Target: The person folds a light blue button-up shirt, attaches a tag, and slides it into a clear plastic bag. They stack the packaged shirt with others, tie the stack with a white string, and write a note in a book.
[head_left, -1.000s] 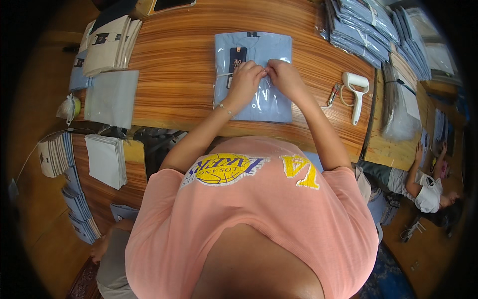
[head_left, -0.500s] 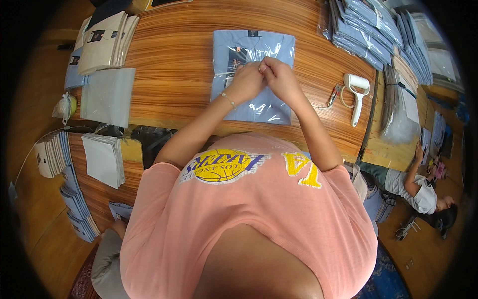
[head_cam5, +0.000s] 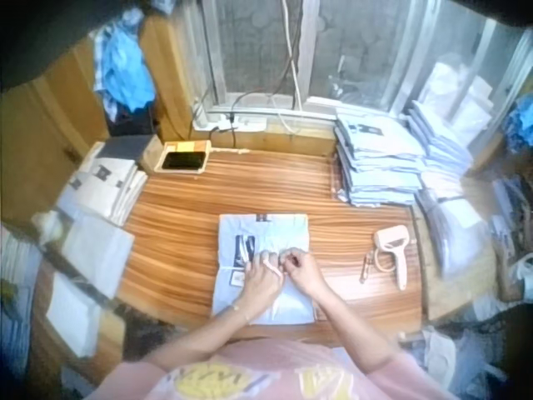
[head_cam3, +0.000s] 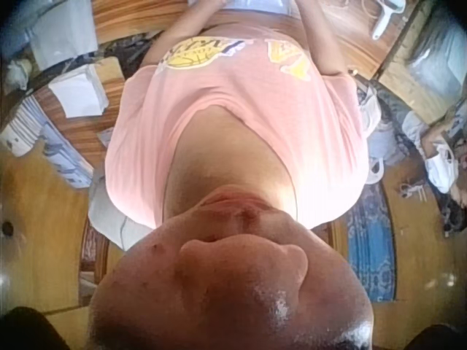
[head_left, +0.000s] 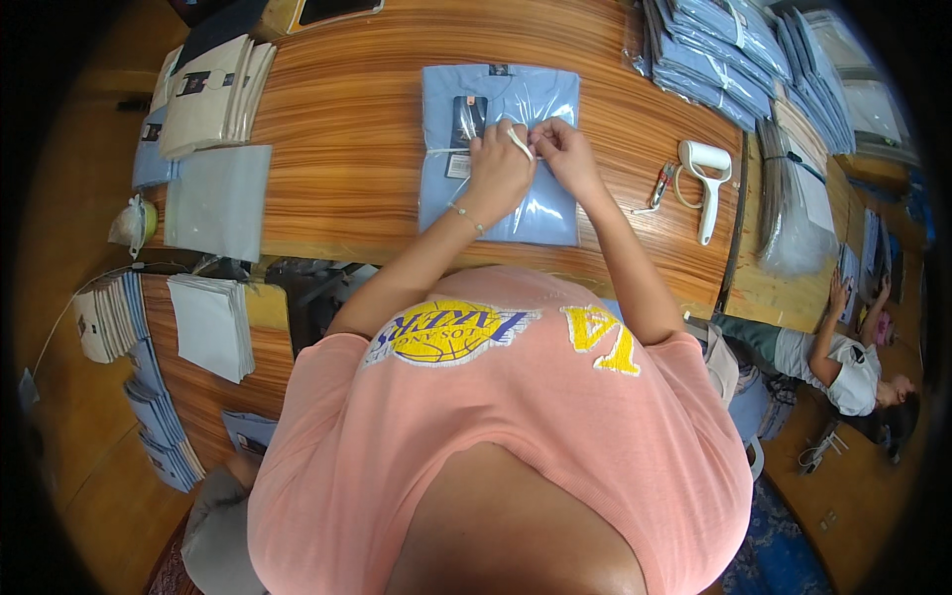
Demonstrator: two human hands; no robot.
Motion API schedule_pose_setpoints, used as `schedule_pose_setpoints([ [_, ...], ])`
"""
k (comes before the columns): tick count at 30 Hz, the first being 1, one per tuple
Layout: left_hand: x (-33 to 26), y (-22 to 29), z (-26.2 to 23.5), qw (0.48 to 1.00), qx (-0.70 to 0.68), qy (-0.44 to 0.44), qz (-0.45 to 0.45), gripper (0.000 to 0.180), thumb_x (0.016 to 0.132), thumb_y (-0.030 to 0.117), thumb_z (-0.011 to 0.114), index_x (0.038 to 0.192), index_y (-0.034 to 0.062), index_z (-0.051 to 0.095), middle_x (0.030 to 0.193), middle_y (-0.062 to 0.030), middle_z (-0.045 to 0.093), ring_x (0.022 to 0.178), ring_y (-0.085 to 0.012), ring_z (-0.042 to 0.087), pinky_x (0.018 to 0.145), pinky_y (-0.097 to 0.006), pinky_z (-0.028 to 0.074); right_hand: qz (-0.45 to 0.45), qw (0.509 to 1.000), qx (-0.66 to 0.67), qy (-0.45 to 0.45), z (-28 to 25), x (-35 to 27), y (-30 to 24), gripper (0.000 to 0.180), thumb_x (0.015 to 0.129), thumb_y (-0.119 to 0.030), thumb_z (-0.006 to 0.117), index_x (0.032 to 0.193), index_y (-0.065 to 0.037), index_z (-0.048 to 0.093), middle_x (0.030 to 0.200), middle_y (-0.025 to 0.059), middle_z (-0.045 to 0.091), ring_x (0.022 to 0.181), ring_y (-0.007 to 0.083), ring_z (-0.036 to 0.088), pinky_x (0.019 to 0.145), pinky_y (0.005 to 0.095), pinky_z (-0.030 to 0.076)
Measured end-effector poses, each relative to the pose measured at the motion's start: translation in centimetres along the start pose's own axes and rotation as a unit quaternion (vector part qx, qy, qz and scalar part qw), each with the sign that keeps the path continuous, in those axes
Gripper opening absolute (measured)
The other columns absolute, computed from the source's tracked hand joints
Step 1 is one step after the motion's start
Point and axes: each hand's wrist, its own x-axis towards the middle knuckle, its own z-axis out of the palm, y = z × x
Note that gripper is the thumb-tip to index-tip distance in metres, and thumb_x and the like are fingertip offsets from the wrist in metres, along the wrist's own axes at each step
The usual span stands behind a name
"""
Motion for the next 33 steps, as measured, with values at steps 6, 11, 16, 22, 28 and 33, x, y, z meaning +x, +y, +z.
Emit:
schedule_pose_setpoints([
  [6,-0.7,0.1,0.2,0.998,0.015,0.048,0.022,0.039,0.080,0.015,0.057,0.114,-0.0010,0.050,0.108,-0.0111,0.052,0.094,-0.0276,0.049,0.078,-0.043,0.037,0.049,0.991,0.123,-0.013,0.8,0.0,0.5,0.015,0.085,-0.006,0.061,0.095,0.005,0.064,0.081,0.0062,0.065,0.074,0.0107,0.059,0.065,0.0231,0.047],
  [11,-0.6,0.2,0.0,0.999,-0.009,0.043,0.022,0.041,0.081,0.015,0.056,0.118,0.0006,0.048,0.112,-0.0101,0.051,0.097,-0.0274,0.047,0.080,-0.044,0.035,0.077,0.982,0.154,0.084,2.4,0.2,1.2,0.011,0.078,-0.003,0.064,0.088,0.003,0.066,0.081,0.0064,0.066,0.074,0.0099,0.059,0.066,0.0230,0.048],
  [16,-0.4,0.4,-0.7,0.999,-0.030,-0.004,0.023,0.038,0.083,0.015,0.055,0.119,0.0040,0.047,0.112,-0.0093,0.051,0.099,-0.0274,0.047,0.081,-0.048,0.034,0.167,0.960,0.223,0.009,-0.2,1.3,-0.5,0.012,0.084,-0.014,0.058,0.086,-0.004,0.064,0.080,0.0009,0.062,0.070,0.0084,0.054,0.062,0.0214,0.042],
  [22,-0.2,0.1,-0.8,0.999,-0.024,-0.023,0.021,0.030,0.087,0.017,0.050,0.116,0.0067,0.048,0.111,-0.0101,0.051,0.098,-0.0286,0.046,0.080,-0.045,0.032,0.242,0.928,0.220,-0.180,-4.2,3.3,-0.3,0.016,0.088,-0.019,0.054,0.090,-0.005,0.062,0.076,-0.0020,0.058,0.069,0.0077,0.052,0.061,0.0210,0.040],
  [28,0.4,-0.3,-0.7,0.997,-0.038,-0.068,0.027,0.014,0.091,0.017,0.047,0.094,0.0056,0.053,0.100,-0.0112,0.054,0.094,-0.0309,0.049,0.077,-0.048,0.034,0.050,0.973,-0.094,-0.206,-4.4,-0.3,-0.6,0.010,0.081,-0.012,0.064,0.079,-0.002,0.064,0.068,0.0001,0.054,0.066,0.0132,0.051,0.065,0.0268,0.043],
  [33,0.7,-0.4,-0.4,0.997,-0.051,-0.060,0.025,0.021,0.094,0.021,0.043,0.091,0.0047,0.055,0.096,-0.0124,0.056,0.093,-0.0312,0.050,0.076,-0.048,0.034,-0.164,0.951,-0.260,0.025,-1.0,-3.1,0.3,0.009,0.070,-0.010,0.069,0.069,-0.005,0.062,0.074,0.0119,0.057,0.075,0.0316,0.055,0.064,0.0361,0.045],
])
